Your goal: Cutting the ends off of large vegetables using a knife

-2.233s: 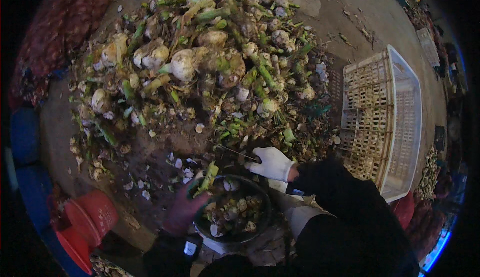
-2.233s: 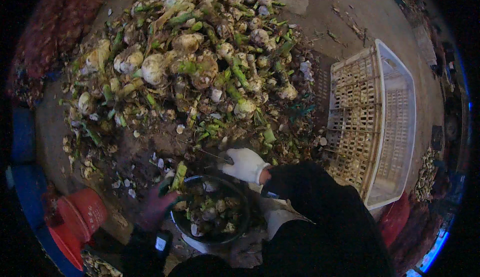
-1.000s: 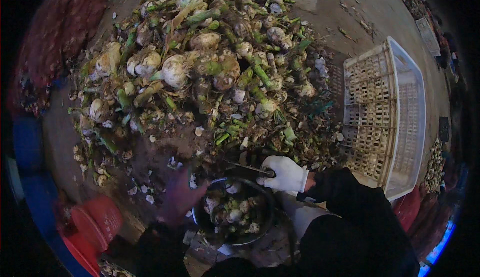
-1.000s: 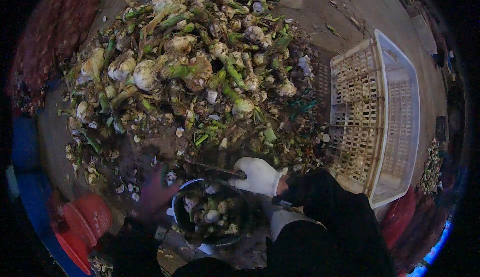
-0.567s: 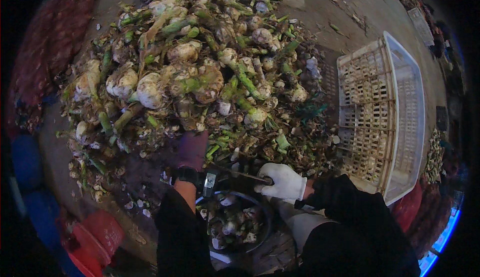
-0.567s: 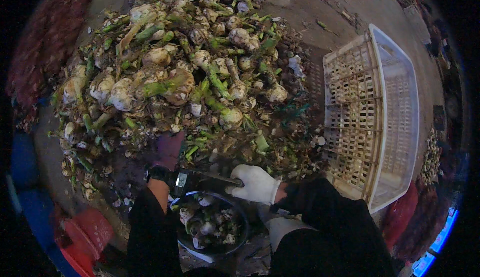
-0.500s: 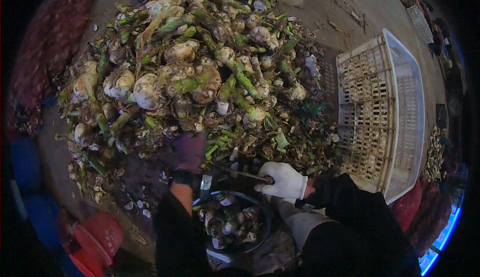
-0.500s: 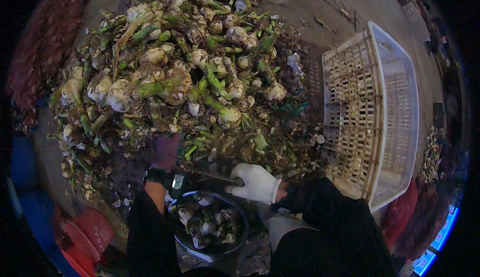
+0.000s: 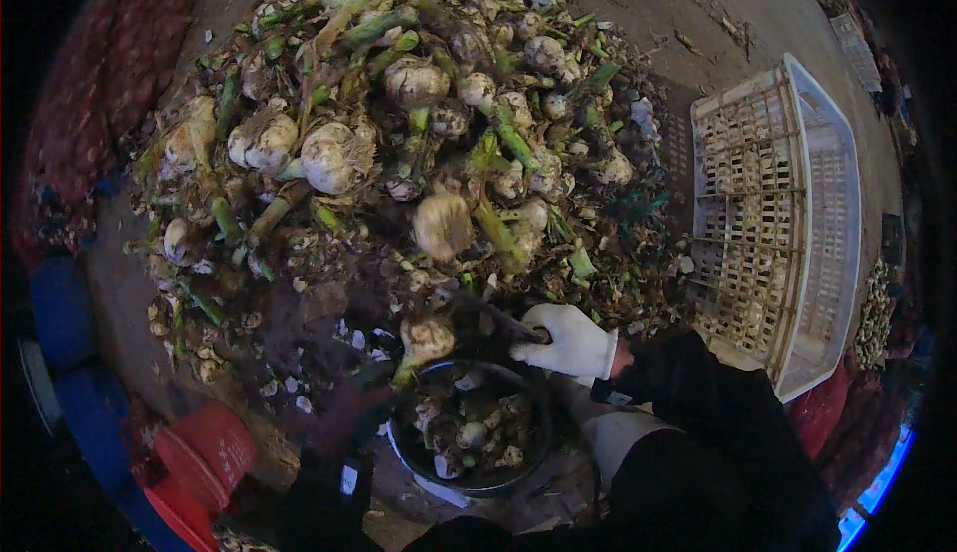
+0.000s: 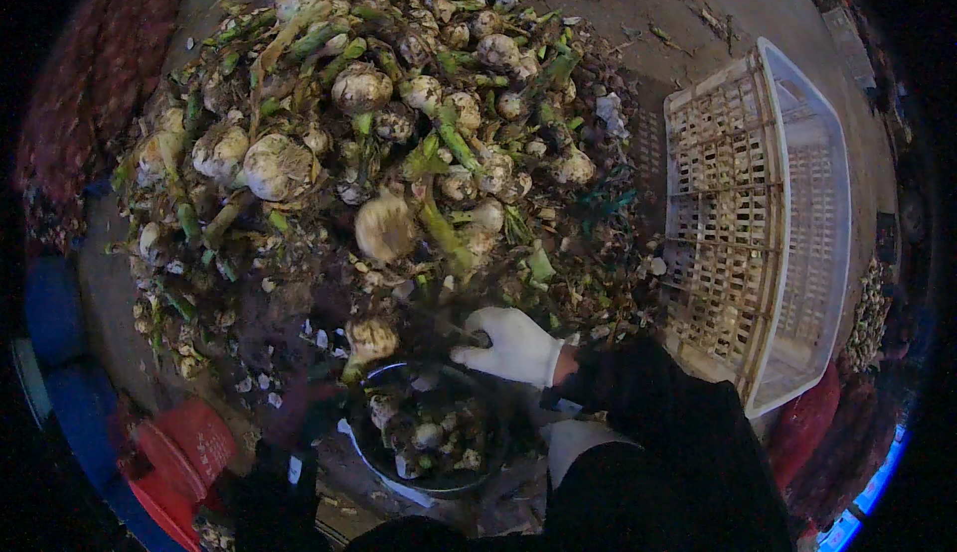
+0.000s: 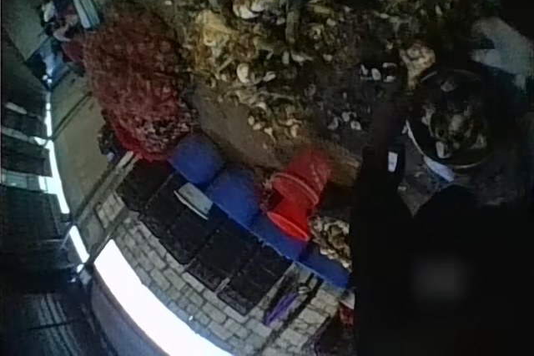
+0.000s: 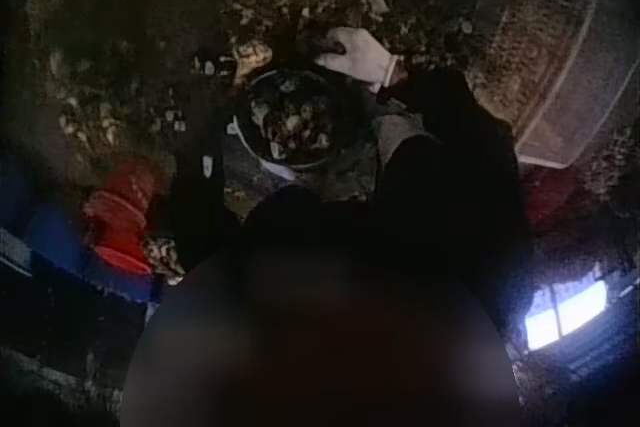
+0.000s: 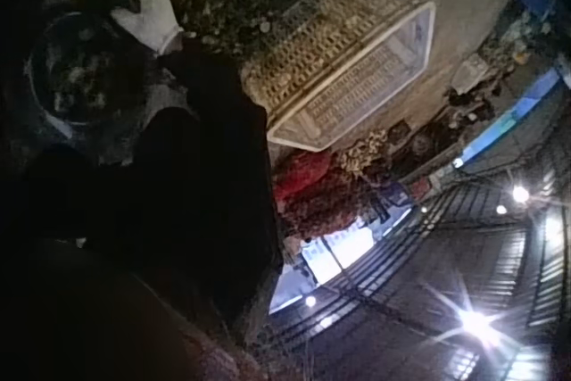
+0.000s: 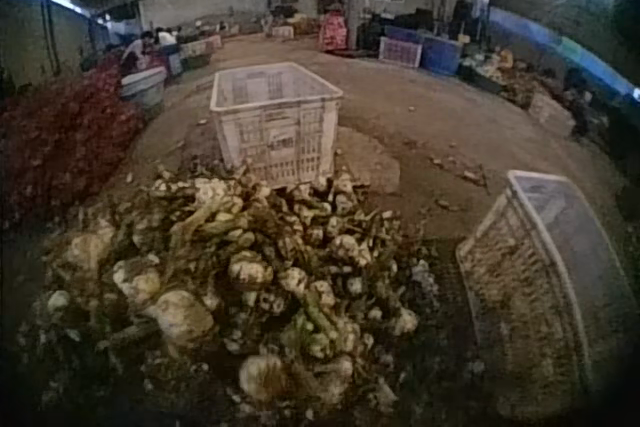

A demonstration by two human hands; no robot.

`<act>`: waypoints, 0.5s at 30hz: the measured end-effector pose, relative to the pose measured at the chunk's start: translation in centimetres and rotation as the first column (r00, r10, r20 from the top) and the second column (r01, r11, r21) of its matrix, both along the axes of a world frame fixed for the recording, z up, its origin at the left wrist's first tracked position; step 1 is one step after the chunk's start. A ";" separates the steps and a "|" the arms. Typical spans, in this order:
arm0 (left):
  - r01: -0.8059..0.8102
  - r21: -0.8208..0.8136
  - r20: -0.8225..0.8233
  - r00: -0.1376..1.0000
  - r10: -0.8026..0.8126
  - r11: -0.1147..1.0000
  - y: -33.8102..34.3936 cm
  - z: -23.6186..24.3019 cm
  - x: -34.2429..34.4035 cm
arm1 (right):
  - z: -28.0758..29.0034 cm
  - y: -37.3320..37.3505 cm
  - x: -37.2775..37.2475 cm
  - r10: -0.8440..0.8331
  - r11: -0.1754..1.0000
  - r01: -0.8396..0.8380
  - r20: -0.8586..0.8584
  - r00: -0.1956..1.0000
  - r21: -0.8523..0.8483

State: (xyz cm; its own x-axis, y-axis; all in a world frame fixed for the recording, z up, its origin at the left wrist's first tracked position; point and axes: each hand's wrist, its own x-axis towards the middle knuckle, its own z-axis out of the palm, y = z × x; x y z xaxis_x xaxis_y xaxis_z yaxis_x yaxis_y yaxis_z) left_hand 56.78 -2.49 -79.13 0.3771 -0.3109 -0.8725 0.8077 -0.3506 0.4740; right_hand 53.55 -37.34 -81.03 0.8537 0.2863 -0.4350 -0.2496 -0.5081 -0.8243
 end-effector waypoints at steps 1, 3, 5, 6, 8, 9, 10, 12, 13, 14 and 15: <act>-0.001 -0.016 -0.039 0.999 0.001 1.000 -0.8 1.5 -0.3 | 1.0 0.3 0.7 -0.012 0.999 0.014 -0.060 0.998 0.032; 0.038 -0.046 -0.061 0.997 -0.041 0.998 -2.6 3.7 -0.6 | 2.5 0.9 1.6 -0.081 0.964 0.146 -0.280 0.957 0.221; 0.126 -0.079 -0.030 0.991 -0.129 0.989 -4.5 4.7 -0.6 | 2.6 1.7 1.8 -0.090 0.930 0.195 -0.325 0.942 0.310; 0.142 -0.107 0.041 0.990 -0.138 0.984 -4.9 4.1 -1.1 | 2.2 2.2 1.9 -0.082 0.933 0.165 -0.257 0.963 0.320; 0.171 -0.161 0.177 0.974 -0.142 0.972 -5.7 2.4 -2.2 | 3.1 3.3 2.1 -0.077 0.915 0.197 -0.327 0.942 0.352; 0.138 -0.188 0.175 0.979 -0.105 0.973 -6.5 2.7 -2.2 | 3.3 3.7 2.1 -0.067 0.937 0.131 -0.201 0.977 0.323; 0.106 -0.211 0.173 0.982 -0.070 0.972 -7.5 3.3 -1.9 | 3.3 4.2 2.1 -0.052 0.955 0.070 -0.071 0.996 0.289; 0.012 -0.248 0.173 0.984 0.033 0.969 -8.2 4.0 -2.0 | 3.7 4.3 2.4 0.007 0.978 -0.035 0.138 0.990 0.204; -0.052 -0.262 0.176 0.979 0.101 0.964 -8.2 4.2 -2.2 | 4.1 4.1 2.7 0.022 0.979 -0.054 0.160 0.987 0.196; -0.116 -0.275 0.178 0.969 0.169 0.955 -8.1 4.3 -2.4 | 4.5 3.9 2.8 0.038 0.979 -0.073 0.181 0.983 0.190; -0.089 -0.280 0.207 0.967 0.151 0.956 -7.9 4.3 -2.4 | 4.9 3.5 2.8 0.047 0.981 -0.084 0.206 0.977 0.172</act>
State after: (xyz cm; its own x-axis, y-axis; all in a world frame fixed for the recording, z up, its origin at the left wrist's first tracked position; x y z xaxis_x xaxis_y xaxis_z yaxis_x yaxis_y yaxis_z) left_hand 54.41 -10.40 -74.88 0.6018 -0.4604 -0.6526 0.6981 -0.0938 0.7099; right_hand 56.37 -33.85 -76.15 0.8949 0.4020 -0.1939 -0.0416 -0.3574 -0.9330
